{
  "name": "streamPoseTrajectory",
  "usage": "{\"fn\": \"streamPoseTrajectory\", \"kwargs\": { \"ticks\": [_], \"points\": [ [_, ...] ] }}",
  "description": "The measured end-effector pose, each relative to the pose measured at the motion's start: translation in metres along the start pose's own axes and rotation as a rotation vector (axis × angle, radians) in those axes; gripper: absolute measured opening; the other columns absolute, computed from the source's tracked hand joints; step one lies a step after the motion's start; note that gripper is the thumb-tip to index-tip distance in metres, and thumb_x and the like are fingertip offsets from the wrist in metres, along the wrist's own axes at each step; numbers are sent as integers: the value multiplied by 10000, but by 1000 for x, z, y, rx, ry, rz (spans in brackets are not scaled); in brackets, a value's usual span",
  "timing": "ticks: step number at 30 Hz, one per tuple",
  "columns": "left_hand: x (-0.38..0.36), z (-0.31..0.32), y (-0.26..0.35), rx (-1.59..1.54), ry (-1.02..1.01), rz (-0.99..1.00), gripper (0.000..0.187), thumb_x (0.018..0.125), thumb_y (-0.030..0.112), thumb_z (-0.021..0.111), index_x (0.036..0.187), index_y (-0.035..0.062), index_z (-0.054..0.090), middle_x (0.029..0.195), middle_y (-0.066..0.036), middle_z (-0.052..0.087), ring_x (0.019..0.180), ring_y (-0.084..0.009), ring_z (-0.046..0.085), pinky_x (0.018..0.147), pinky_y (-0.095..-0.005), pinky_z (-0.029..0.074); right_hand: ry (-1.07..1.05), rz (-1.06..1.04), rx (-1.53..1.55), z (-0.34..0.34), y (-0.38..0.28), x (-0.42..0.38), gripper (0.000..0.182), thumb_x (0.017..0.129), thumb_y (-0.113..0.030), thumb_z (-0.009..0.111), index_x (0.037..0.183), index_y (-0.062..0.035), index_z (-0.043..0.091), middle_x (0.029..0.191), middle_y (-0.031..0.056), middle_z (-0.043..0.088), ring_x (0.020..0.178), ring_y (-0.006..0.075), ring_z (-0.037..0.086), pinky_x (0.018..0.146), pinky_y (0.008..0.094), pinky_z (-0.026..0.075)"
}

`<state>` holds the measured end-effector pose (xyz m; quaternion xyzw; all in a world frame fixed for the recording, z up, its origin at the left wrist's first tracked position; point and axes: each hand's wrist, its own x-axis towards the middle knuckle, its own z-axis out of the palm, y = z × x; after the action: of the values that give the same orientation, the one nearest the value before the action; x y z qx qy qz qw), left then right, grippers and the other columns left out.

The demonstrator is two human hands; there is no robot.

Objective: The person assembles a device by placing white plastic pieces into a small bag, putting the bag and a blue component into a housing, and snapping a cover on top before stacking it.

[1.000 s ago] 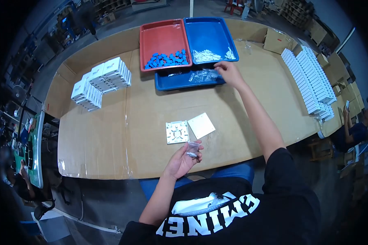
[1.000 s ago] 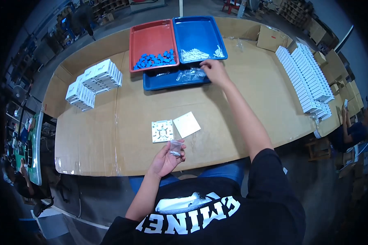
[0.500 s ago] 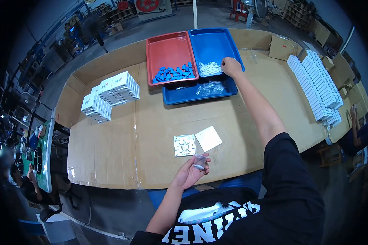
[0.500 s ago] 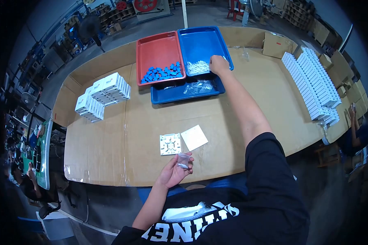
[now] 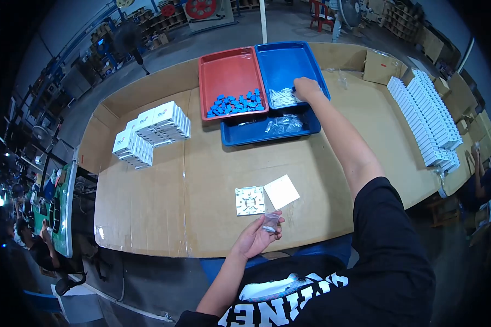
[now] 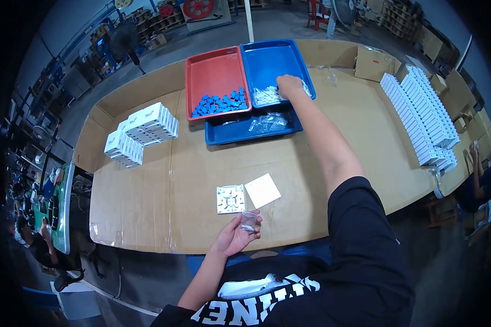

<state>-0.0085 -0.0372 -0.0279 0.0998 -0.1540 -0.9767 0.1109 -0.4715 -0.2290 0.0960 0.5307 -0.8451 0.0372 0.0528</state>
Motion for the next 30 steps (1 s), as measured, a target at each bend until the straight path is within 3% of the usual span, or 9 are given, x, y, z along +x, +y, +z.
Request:
{"fn": "streamPoseTrajectory", "kwargs": {
  "ticks": [5, 12, 14, 15, 16, 18, 19, 21, 30],
  "points": [
    [0, 0, 0, -7, 22, -2, 565, 1100, 408, 459, 1482, -7, 433, 1280, -146, 619, 1054, -257, 633, 976, -413, 517, 59, -209, -169, 11, 13, 10, 231, 886, -194, 681, 1074, -74, 741, 1149, 171, 740, 1098, 353, 708, 908, 500, 571],
    [0, 3, 1, -37, 1, -5, 576, 1101, 429, 443, 1487, 1, 435, 1277, -142, 619, 1060, -255, 624, 980, -414, 509, 128, -46, 44, 17, 29, 1, 310, 862, -209, 723, 1118, -36, 698, 1052, 200, 749, 1013, 331, 731, 865, 462, 575],
    [-1, 3, 1, -44, -16, -8, 581, 1101, 433, 441, 1489, 1, 436, 1276, -140, 620, 1060, -253, 624, 979, -412, 508, 287, 117, 694, 27, 34, -3, 348, 848, -196, 772, 1130, -15, 677, 971, 166, 761, 926, 286, 741, 823, 390, 563],
    [-2, 5, 0, -21, 3, 2, 573, 1103, 418, 446, 1484, -10, 445, 1278, -136, 622, 1054, -238, 624, 970, -400, 507, 185, 218, 1269, 16, 25, -19, 299, 880, -154, 789, 1126, -25, 678, 955, 98, 742, 830, 189, 690, 747, 321, 531],
    [-1, 6, 1, 3, 19, 9, 565, 1105, 402, 452, 1480, -20, 455, 1279, -131, 624, 1048, -222, 624, 961, -388, 507, 198, 216, 1259, 4, 20, -35, 299, 880, -154, 789, 1126, -25, 678, 955, 98, 742, 830, 189, 690, 747, 321, 531],
    [0, 3, 0, 33, 8, 17, 556, 1105, 387, 459, 1478, -25, 460, 1279, -133, 626, 1043, -221, 626, 954, -383, 509, 128, 92, 2107, -14, 12, -72, 231, 946, -102, 736, 1158, -36, 672, 996, 57, 709, 788, 119, 615, 691, 282, 501],
    [-1, 1, -2, 62, 13, 29, 547, 1105, 372, 467, 1476, -30, 465, 1280, -134, 628, 1039, -221, 629, 947, -377, 512, 138, 105, 2100, -27, 5, -94, 231, 946, -102, 736, 1158, -36, 672, 996, 57, 709, 788, 119, 615, 691, 282, 501],
    [-4, 8, -2, 104, 27, 38, 539, 1106, 357, 470, 1479, -33, 467, 1281, -135, 630, 1027, -220, 635, 934, -371, 516, 133, -91, 2429, -58, -13, -136, 201, 984, -74, 688, 1181, -38, 665, 1037, 64, 688, 773, 98, 574, 674, 266, 486],
    [-7, 73, 3, 776, 126, 247, 521, 1127, 362, 422, 1399, -58, 568, 1211, -168, 706, 1037, -198, 679, 972, -343, 518, 123, -259, 2585, -100, -54, -237, 137, 1020, -146, 673, 1124, -66, 711, 1025, 57, 720, 763, 102, 568, 643, 243, 463]
  ]
}}
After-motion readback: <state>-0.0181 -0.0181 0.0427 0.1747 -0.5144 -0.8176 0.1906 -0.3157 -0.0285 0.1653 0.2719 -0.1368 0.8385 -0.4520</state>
